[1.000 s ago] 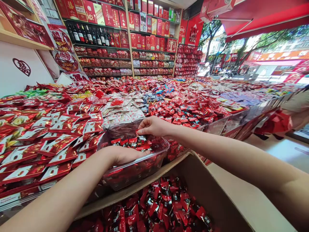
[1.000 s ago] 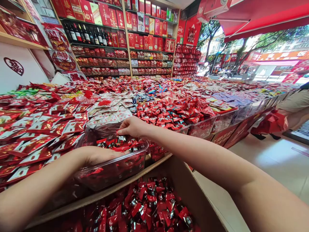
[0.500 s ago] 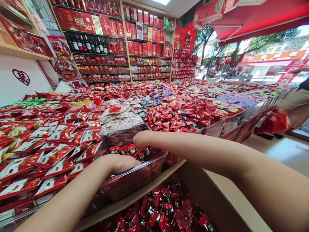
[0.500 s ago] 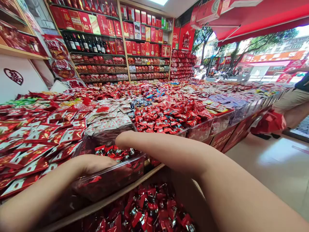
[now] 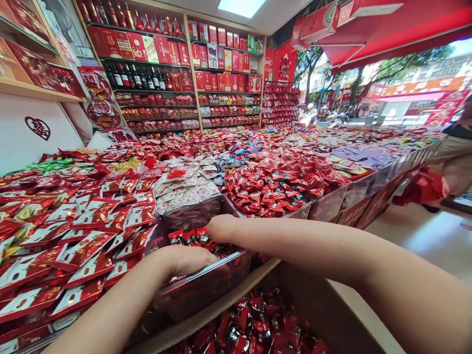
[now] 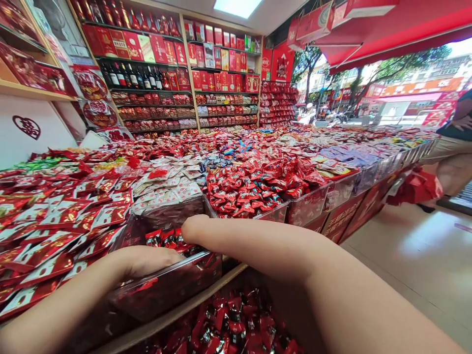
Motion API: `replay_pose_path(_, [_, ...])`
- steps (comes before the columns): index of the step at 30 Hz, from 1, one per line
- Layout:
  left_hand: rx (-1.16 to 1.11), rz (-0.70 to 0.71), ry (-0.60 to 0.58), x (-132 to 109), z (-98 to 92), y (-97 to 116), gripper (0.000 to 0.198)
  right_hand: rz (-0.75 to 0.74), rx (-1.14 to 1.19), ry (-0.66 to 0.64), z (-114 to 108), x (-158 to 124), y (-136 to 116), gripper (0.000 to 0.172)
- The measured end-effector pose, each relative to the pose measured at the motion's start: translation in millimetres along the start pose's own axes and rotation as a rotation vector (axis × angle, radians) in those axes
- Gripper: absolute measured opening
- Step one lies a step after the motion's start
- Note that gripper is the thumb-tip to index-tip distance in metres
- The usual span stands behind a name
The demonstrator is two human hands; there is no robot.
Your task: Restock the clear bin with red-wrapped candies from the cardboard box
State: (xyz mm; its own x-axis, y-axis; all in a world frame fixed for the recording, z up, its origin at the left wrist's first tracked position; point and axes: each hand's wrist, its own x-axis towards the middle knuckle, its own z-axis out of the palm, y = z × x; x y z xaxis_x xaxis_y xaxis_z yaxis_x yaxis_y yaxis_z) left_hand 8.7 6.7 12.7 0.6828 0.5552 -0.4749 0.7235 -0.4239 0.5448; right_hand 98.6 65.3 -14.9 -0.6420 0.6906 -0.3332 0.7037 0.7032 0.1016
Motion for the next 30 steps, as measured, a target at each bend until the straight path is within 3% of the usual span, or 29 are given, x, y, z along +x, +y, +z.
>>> replay_pose_path(3, [0.070, 0.095, -0.081, 1.5, -2.3, -2.2, 0.031, -0.025, 0.010, 0.033, -1.9, -2.3, -1.4, 0.027])
replay_pose_path(7, [0.067, 0.085, -0.075, 2.9, -1.9, -5.6, 0.031, -0.026, 0.023, 0.166, -11.5, -15.5, -1.9, 0.027])
replay_pose_path(14, [-0.031, -0.167, 0.028, 5.0, 6.5, -14.3, 0.032, -0.020, 0.045, 0.551, -34.5, -72.1, 5.8, 0.022])
replay_pose_path(18, [-0.001, -0.275, 0.066, 1.6, 8.4, -8.8, 0.027, 0.002, 0.172, 0.509, -32.5, -103.7, 8.8, 0.014])
replay_pose_path(23, [0.054, -0.330, 0.086, -1.5, 11.1, -3.3, 0.022, -0.217, 0.470, 0.490, -21.9, -157.3, 3.2, 0.013])
replay_pose_path(27, [0.081, -0.287, 0.191, -1.3, 4.4, -1.5, 0.015, -0.303, 0.686, 0.213, 4.2, -187.5, -6.1, 0.014])
replay_pose_path(30, [0.114, -0.174, 0.468, -15.2, 4.0, 17.2, 0.018, -0.316, 0.722, -0.056, 52.5, -180.8, -16.3, 0.017])
